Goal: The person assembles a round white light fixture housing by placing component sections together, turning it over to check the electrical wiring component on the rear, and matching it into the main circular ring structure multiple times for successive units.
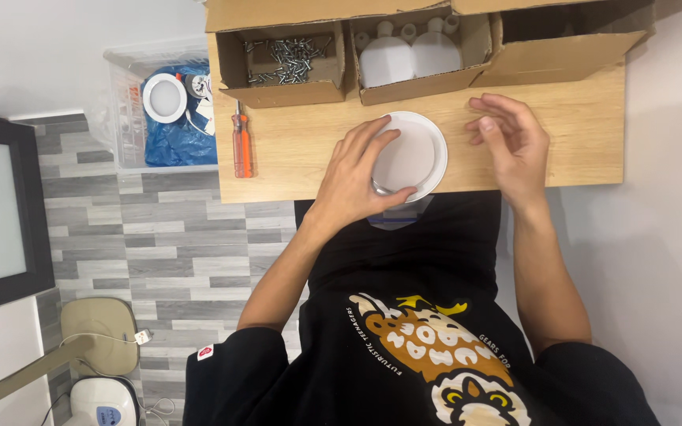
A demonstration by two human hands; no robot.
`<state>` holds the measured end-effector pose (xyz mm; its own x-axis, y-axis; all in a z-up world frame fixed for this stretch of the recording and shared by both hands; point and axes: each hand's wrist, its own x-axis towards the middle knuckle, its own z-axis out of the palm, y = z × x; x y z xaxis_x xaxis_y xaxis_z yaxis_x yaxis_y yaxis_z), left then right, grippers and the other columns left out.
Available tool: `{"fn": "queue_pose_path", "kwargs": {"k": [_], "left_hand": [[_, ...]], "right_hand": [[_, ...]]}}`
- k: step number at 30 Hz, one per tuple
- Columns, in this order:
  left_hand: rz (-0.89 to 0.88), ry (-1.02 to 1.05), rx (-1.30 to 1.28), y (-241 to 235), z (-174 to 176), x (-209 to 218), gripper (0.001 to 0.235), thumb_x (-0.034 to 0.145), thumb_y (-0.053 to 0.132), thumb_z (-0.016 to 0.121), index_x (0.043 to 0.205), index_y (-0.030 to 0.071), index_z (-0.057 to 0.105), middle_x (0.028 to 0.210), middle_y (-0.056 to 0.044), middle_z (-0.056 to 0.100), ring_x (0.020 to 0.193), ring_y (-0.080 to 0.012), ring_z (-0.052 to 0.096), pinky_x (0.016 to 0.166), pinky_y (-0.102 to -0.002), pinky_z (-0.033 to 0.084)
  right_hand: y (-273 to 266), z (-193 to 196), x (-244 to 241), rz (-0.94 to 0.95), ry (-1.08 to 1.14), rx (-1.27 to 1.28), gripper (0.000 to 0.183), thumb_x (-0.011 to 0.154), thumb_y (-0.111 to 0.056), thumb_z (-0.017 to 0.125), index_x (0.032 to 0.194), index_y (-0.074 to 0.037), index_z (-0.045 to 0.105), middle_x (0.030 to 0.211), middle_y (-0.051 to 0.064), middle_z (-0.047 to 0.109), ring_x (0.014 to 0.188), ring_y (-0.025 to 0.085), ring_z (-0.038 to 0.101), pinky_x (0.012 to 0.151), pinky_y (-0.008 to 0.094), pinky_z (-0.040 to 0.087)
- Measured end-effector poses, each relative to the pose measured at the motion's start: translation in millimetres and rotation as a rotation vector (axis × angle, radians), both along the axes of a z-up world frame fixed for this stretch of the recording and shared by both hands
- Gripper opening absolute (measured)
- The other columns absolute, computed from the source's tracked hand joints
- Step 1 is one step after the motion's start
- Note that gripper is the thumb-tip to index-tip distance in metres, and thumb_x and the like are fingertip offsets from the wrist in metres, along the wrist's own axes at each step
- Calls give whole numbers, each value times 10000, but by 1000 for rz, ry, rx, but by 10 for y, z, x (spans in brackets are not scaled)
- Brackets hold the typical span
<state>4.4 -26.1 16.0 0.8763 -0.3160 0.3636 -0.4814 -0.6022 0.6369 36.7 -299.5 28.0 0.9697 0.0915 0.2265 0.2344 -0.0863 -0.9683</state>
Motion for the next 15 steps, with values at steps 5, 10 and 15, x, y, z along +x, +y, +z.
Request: {"fn": "queue_pose_path", "kwargs": {"k": [5,10,15], "left_hand": [[-4,12,38,-22,-4,-5,908,790,492,988,1524,133,593,1577,-164,579,1480,-381,563,1073,-488,531],[-11,18,57,-19,-35,24,891,792,525,972,1502,133,603,1569,-162,587,1482,-374,562,1085,-484,515],[-16,11,70,-19,-57,28,879,808,549,953,1501,135,605,1577,-165,582,1485,-381,558,1088,-491,510]], "right_hand": [[-104,-147,37,-19,46,71,288,1200,-40,561,1467,68,575,1354,281,690,1073,298,722,882,382,631],[-111,-189,39,-44,50,106,278,1201,-80,563,1439,61,580,1333,276,700,1052,288,730,876,368,631],[-141,-232,48,-49,55,113,267,1204,-82,544,1428,59,583,1319,276,702,1045,295,732,875,375,630]]}}
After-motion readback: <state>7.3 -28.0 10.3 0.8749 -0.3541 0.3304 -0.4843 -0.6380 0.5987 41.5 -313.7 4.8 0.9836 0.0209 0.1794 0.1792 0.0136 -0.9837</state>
